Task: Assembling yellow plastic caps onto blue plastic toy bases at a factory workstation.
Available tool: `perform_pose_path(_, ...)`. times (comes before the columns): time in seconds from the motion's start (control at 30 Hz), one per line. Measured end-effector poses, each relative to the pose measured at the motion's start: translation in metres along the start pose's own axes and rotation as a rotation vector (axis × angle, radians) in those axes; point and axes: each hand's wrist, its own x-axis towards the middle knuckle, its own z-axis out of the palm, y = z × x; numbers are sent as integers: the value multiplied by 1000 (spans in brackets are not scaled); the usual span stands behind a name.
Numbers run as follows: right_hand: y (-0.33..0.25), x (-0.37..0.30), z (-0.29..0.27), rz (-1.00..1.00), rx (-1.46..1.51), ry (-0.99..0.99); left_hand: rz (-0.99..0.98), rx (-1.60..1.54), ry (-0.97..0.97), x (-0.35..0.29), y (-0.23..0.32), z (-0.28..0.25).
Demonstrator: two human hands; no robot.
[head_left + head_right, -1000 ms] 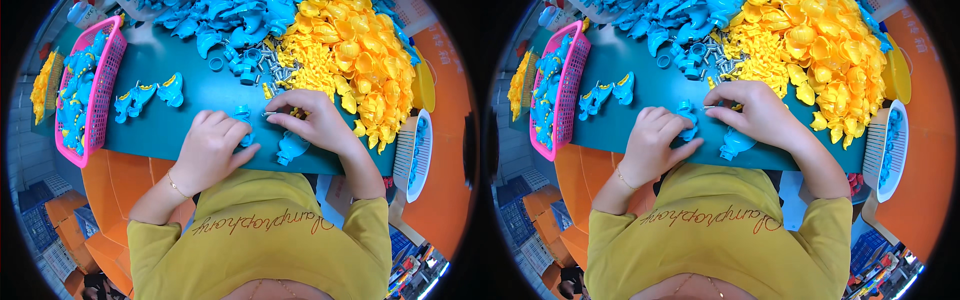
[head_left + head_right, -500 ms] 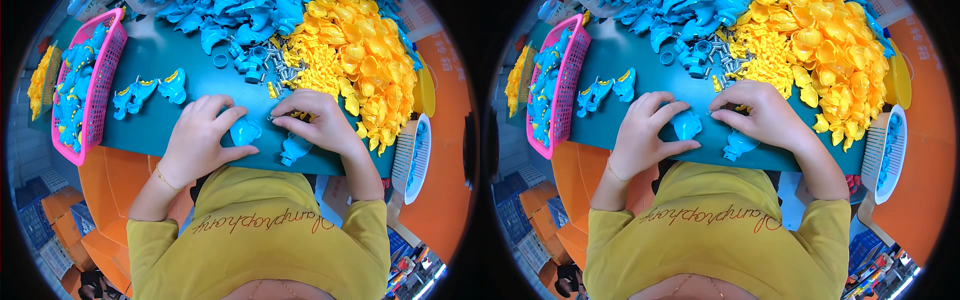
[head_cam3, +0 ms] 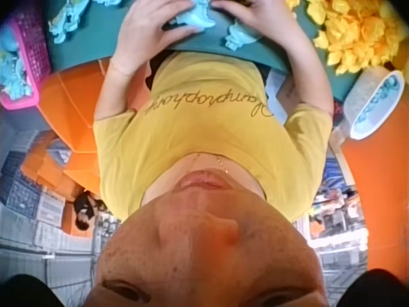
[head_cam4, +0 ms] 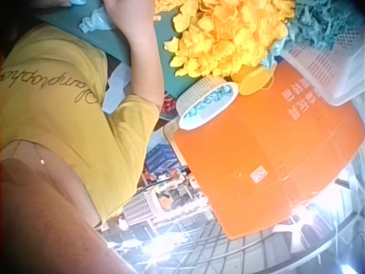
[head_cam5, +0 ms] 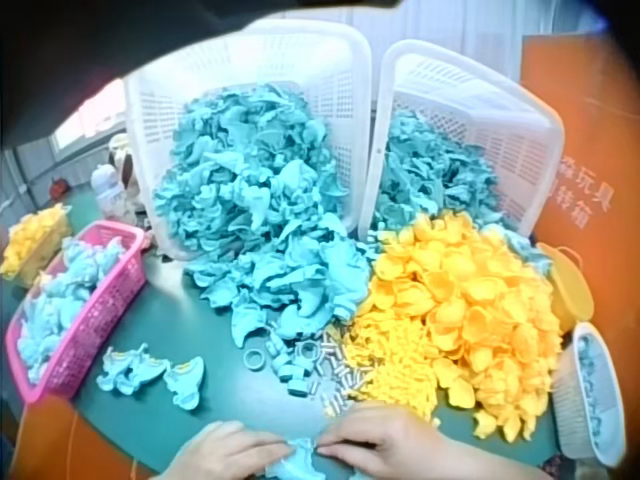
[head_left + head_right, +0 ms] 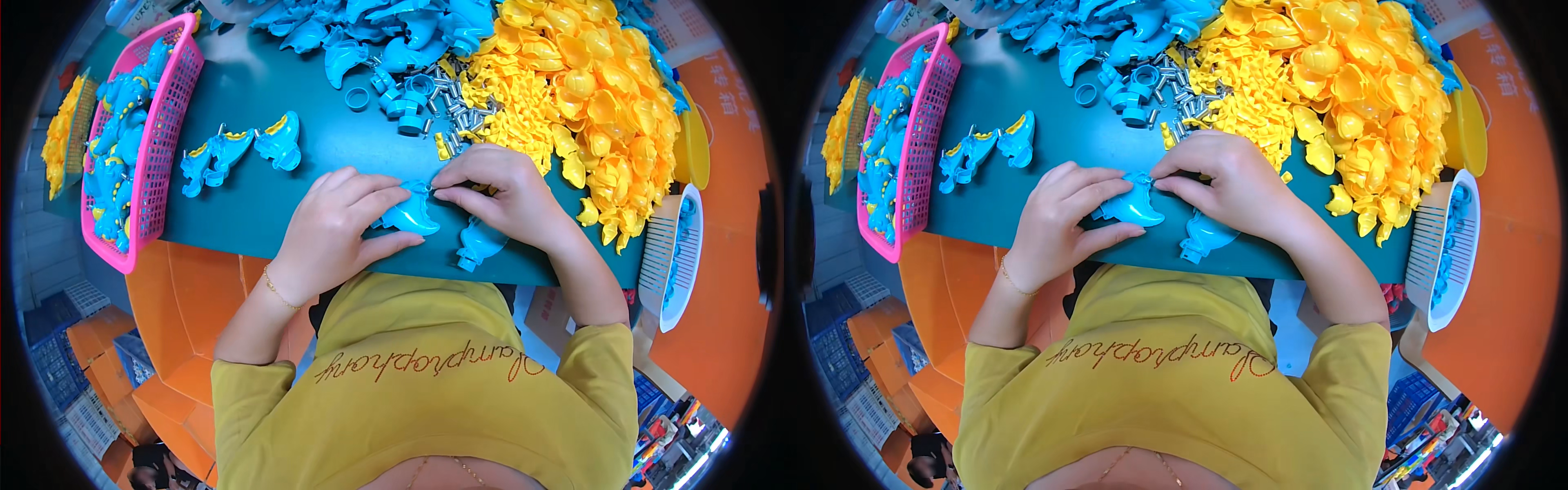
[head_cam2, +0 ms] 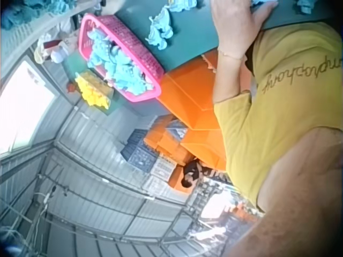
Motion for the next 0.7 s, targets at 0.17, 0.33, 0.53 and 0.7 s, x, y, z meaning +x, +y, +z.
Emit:
perform_pose_path(0.17, 0, 2, 1, -1, 41, 43, 3, 9, 133, -3, -1, 9)
perform_pose_path(0.33, 4, 5, 9, -74, -90, 20, 13, 51, 165, -6, -1, 13)
perform_pose_path(0.53, -11, 6, 7, -89, -230, 29, -7, 107, 206, -9, 4, 19)
perform_pose_path(0.7, -13, 4, 22, 52, -139, 63, -33, 234, 242, -14, 30, 27)
